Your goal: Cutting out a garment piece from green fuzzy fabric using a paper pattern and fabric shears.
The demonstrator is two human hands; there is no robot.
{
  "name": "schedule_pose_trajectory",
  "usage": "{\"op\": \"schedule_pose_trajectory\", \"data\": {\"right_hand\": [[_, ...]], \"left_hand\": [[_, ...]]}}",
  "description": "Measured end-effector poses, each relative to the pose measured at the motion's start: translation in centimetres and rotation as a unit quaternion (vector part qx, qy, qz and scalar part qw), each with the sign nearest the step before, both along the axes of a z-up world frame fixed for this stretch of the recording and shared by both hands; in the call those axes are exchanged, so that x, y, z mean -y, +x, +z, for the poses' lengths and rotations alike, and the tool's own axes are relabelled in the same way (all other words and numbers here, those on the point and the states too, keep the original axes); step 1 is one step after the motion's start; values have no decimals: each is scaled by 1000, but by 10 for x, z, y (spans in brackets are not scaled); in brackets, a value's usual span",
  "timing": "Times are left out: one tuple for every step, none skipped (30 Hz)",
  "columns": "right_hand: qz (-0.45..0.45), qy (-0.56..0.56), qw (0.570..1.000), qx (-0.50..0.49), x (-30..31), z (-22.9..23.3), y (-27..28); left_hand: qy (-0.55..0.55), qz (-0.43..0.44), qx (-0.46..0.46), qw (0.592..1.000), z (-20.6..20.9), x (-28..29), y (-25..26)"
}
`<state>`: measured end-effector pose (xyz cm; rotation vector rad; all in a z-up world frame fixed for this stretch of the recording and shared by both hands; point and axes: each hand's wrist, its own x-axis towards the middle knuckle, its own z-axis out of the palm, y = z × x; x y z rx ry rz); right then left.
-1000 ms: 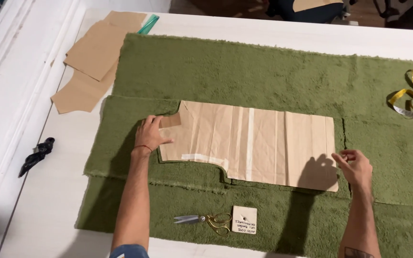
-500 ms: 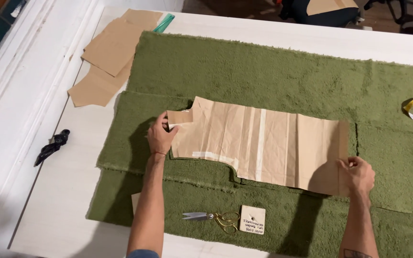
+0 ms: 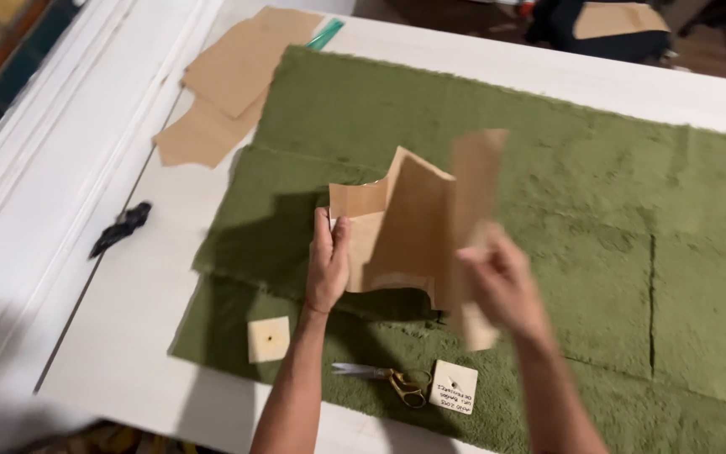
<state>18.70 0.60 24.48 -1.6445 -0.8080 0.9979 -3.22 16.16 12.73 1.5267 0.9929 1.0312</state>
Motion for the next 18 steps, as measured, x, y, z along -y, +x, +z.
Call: {"op": "schedule_pose_trajectory", "data": {"right_hand": [[10,0,1000,0,-10,-6,-34],[83,38,995,29,-19,-11,-67],[148,77,984,59,-27,-17,-100],[152,79,983,59,-42,-19,-124],[206,220,941,155,-51,-22,-151],[253,355,866,244,-60,-26,-178],[260,355,865,239,-62,-23,-196],[311,364,842,249,-64,-20,-213],[356,374,816,261,-68,-16,-228],[358,374,815,259,-66,-15,-233],[395,388,785,277,-62,-15,-238],[432,401,752,294,-57,-14,-243],[430,401,753,295,-54,-19,-242],[451,386,752,286,-50,-24,-240],[472,371,750,277,-47,-29,-237],[470,371,751,279,-49,-35,-227],[469,342,768,272,-48,-42,-216],[467,313,784,264,-47,-48,-205]], "left_hand": [[0,10,0,1000,21,13,-12],[-2,24,67,997,43,25,-23],[0,30,133,991,64,36,-32],[2,34,133,991,62,37,-54],[14,48,170,984,59,44,-79],[27,62,206,976,55,52,-104],[26,71,205,976,68,57,-123],[54,124,152,979,82,63,-141],[83,169,99,977,96,65,-157],[83,172,97,977,97,66,-174],[146,260,14,955,97,69,-192],[205,343,-70,914,98,72,-210],[206,341,-70,915,95,66,-224],[280,363,-148,876,93,59,-237],[351,380,-224,826,91,52,-250],[352,379,-222,827,79,41,-262],[450,335,-261,786,67,31,-273],[542,285,-295,733,55,22,-283]]}}
